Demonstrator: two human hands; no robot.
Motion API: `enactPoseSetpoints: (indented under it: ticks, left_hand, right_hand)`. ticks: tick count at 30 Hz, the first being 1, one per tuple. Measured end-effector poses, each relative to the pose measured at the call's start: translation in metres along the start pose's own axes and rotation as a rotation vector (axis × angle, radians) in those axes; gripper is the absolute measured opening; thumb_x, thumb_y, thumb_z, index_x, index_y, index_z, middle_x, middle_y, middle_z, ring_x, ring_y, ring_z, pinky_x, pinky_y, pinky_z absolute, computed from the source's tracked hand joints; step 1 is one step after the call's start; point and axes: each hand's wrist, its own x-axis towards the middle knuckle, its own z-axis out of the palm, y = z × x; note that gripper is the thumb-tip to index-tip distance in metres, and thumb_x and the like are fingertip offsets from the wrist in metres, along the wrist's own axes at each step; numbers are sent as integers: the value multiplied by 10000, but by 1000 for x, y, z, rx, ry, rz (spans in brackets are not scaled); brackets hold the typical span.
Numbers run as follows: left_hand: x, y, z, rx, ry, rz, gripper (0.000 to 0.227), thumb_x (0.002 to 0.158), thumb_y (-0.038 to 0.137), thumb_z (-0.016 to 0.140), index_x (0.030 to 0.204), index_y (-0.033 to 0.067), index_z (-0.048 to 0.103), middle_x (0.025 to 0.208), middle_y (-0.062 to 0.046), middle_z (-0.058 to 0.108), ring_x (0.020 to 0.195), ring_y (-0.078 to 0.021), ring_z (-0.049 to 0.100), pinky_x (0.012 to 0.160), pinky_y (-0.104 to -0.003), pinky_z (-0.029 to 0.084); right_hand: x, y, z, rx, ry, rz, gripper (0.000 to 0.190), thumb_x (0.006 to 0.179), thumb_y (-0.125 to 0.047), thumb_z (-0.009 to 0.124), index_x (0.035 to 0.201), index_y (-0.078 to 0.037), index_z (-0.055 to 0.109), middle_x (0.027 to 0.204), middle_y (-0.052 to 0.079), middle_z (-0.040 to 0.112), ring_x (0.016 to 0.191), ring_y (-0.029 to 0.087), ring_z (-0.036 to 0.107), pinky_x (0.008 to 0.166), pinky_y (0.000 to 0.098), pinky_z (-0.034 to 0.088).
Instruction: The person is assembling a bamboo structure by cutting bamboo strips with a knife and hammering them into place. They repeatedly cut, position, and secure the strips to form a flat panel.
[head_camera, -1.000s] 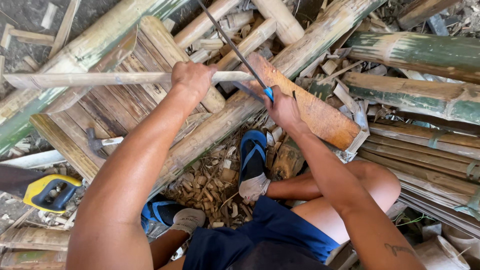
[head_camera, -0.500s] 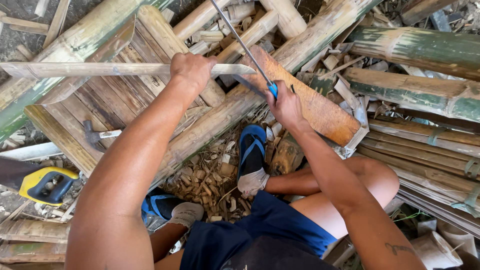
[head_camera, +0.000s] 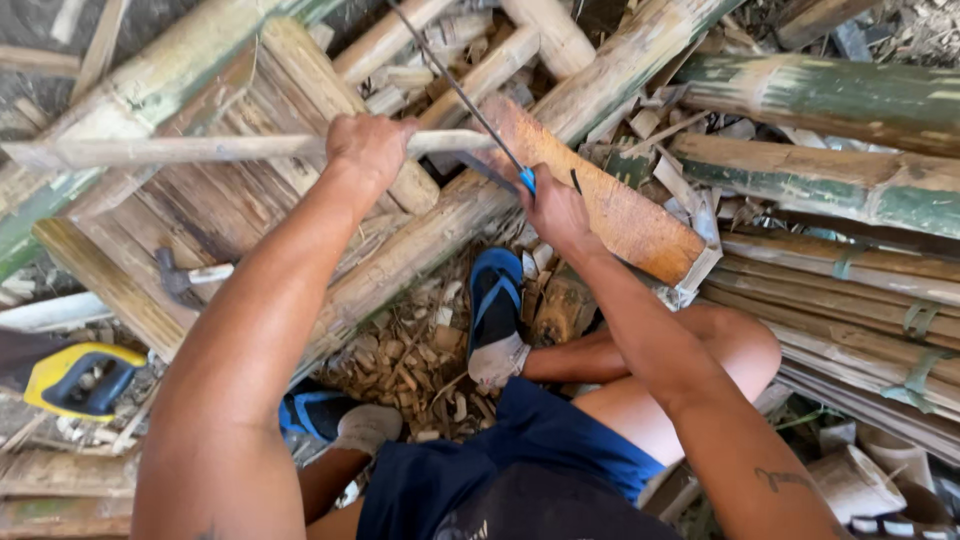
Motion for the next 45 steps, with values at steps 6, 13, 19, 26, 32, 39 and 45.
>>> enactPoseSetpoints:
  ticks: [6, 13, 19, 26, 32, 39, 45]
  left_hand:
    - [15, -5, 22, -21, 135, 58, 452, 1020, 102, 440, 1385, 316, 599, 1102, -65, 754, 1001, -291, 725, 746, -489, 560]
    - [14, 2, 25, 0, 112, 0, 428, 1023, 114, 454, 1380, 315, 579, 1009, -67, 760, 937, -290, 740, 727, -444, 566]
    - [7, 1, 13, 63, 148, 22, 388, 1035, 136, 463, 1356, 321, 577, 954, -47, 762, 878, -265, 745, 717, -418, 529]
    - [2, 6, 4, 73, 25, -54, 513, 1025, 140, 523, 1496, 328, 451, 908, -131, 770, 792, -265, 780, 717, -376, 538]
    - [10, -2, 30, 91, 251, 51, 299, 1029, 147, 541, 1278, 293, 619, 932, -59, 760, 851, -270, 743, 696, -429, 524]
    - [-22, 20, 38, -132, 43, -54, 397, 1076, 145, 506, 1456, 53, 437, 839, -223, 754, 758, -296, 782, 574, -436, 604]
    - [-49, 44, 81, -414, 205, -26, 530, 932, 276, 726, 1310, -3, 480, 885, -223, 724, 806, -383, 725, 688, -505, 573]
  right_hand:
    - [-2, 9, 1, -83, -44, 69, 328, 1029, -353, 623, 1065, -46, 515, 806, 274, 698, 701, 485, 675, 618, 575, 541]
    - [-21, 13, 6, -21, -81, 69, 326, 1052, -325, 621, 1112, -32, 492, 800, 277, 689, 720, 494, 669, 634, 593, 523]
    - [-34, 7, 7, 143, 167, -27, 276, 1041, -221, 646, 1187, -37, 500, 801, 269, 668, 705, 499, 648, 620, 587, 504]
    - [-13, 9, 5, 30, -53, 85, 273, 1047, -264, 628, 1150, -42, 507, 804, 277, 684, 738, 498, 668, 666, 595, 518]
    - [-37, 15, 21, -27, -66, 129, 321, 1048, -313, 636, 1161, -44, 503, 801, 273, 691, 728, 513, 659, 636, 608, 503]
    - [-57, 15, 41, 208, 224, 193, 241, 1061, -238, 596, 1179, -54, 494, 766, 232, 654, 689, 467, 651, 588, 569, 487]
    - [-96, 3, 46, 1053, 108, 571, 244, 1108, -317, 495, 1138, -75, 490, 697, 38, 564, 506, 154, 569, 427, 327, 471]
